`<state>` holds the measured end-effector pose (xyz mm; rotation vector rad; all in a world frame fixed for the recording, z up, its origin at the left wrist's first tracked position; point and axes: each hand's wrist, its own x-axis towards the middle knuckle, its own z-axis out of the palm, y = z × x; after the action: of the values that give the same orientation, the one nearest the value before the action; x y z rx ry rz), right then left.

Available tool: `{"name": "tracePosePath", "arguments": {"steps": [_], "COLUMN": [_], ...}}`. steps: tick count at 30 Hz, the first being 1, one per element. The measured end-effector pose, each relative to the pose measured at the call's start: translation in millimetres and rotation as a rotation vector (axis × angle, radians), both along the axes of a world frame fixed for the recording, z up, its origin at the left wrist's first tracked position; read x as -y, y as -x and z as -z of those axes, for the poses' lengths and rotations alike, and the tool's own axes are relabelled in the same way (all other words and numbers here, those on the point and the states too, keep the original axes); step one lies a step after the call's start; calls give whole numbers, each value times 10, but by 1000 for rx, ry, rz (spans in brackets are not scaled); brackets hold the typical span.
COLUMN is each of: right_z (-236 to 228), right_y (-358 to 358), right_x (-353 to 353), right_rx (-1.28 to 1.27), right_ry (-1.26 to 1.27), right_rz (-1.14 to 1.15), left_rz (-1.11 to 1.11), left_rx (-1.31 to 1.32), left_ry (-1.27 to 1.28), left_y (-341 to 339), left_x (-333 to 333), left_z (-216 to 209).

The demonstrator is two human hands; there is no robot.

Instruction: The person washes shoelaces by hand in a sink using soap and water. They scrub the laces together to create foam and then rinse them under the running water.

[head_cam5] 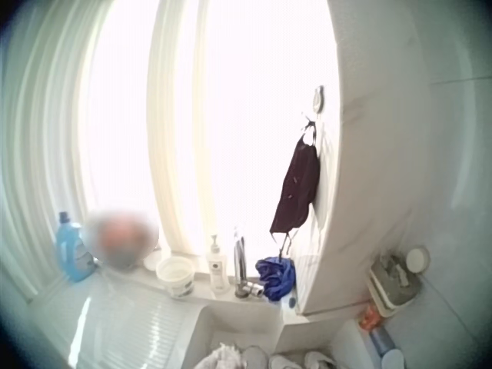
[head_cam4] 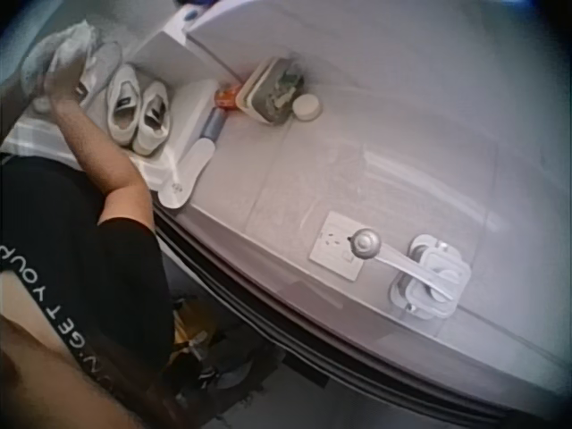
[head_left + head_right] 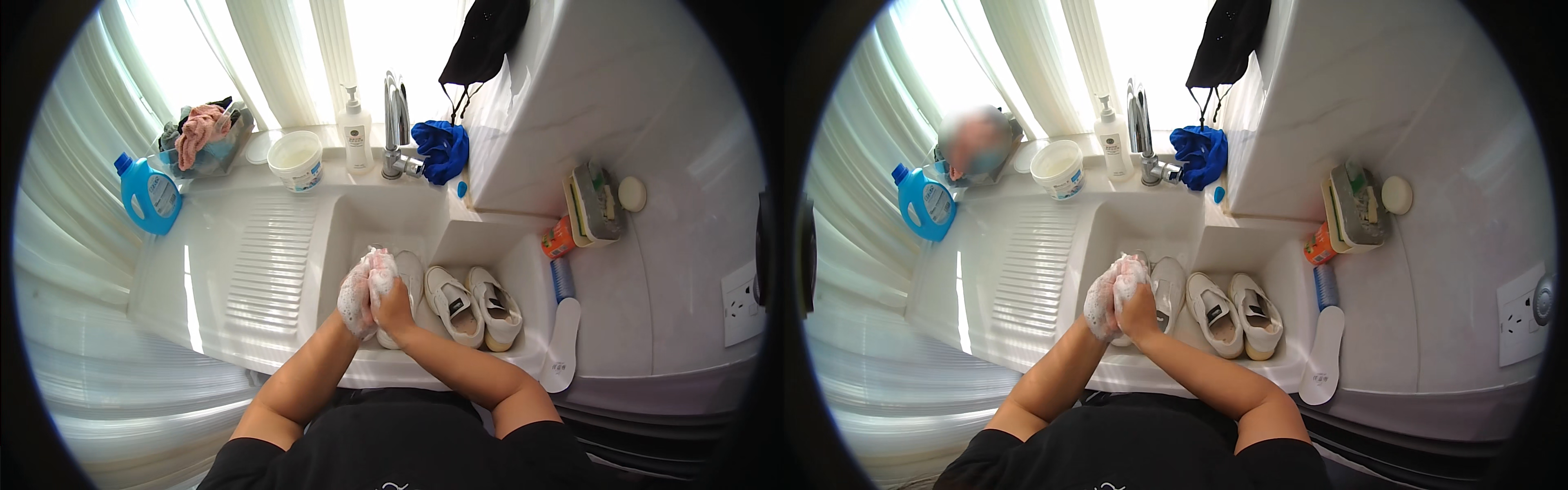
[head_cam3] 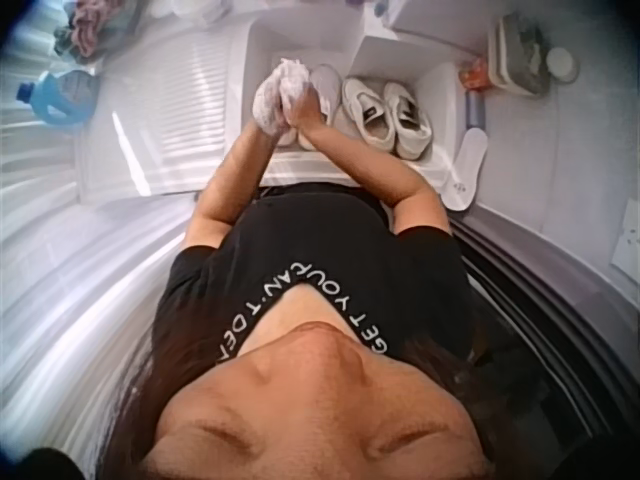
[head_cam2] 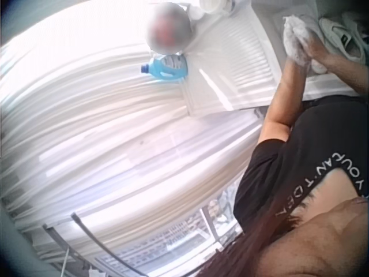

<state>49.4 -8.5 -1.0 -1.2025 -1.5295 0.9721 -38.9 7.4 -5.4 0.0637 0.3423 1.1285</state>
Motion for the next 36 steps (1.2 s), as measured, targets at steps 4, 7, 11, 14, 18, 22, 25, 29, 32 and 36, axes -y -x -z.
{"name": "tracePosePath", "arguments": {"steps": [4, 7, 11, 14, 18, 22, 25, 29, 32, 36], "right_z": [24, 30, -192, -118, 80, 347, 191, 188, 228, 550], "right_y": [34, -81, 338, -27, 92, 93, -102, 173, 42, -91], "right_x": [-182, -444, -184, -327, -129, -97, -460, -43, -186, -444], "right_rx": [-69, -300, 9, -169, -141, 123, -487, 31, 76, -330], "right_ry": [-59, 257, -360, 396, 74, -201, 374, -308, -3, 248], "right_rz": [122, 186, 558, 87, 174, 189, 291, 298, 233, 249], "left_rz": [-11, -95, -63, -100, 1, 114, -46, 23, 99, -8], "left_rx": [-361, -267, -19, -256, -182, 12, -297, 18, -56, -245], "left_ry": [-157, 46, -81, 58, -2, -86, 50, -152, -174, 34], "left_y": [-120, -184, 40, -138, -34, -64, -312, 99, -91, -289], "left_x": [176, 119, -51, 83, 3, 86, 146, -137, 10, 135], "left_z": [-465, -312, -57, -168, -12, -131, -397, 366, 36, -248]}}
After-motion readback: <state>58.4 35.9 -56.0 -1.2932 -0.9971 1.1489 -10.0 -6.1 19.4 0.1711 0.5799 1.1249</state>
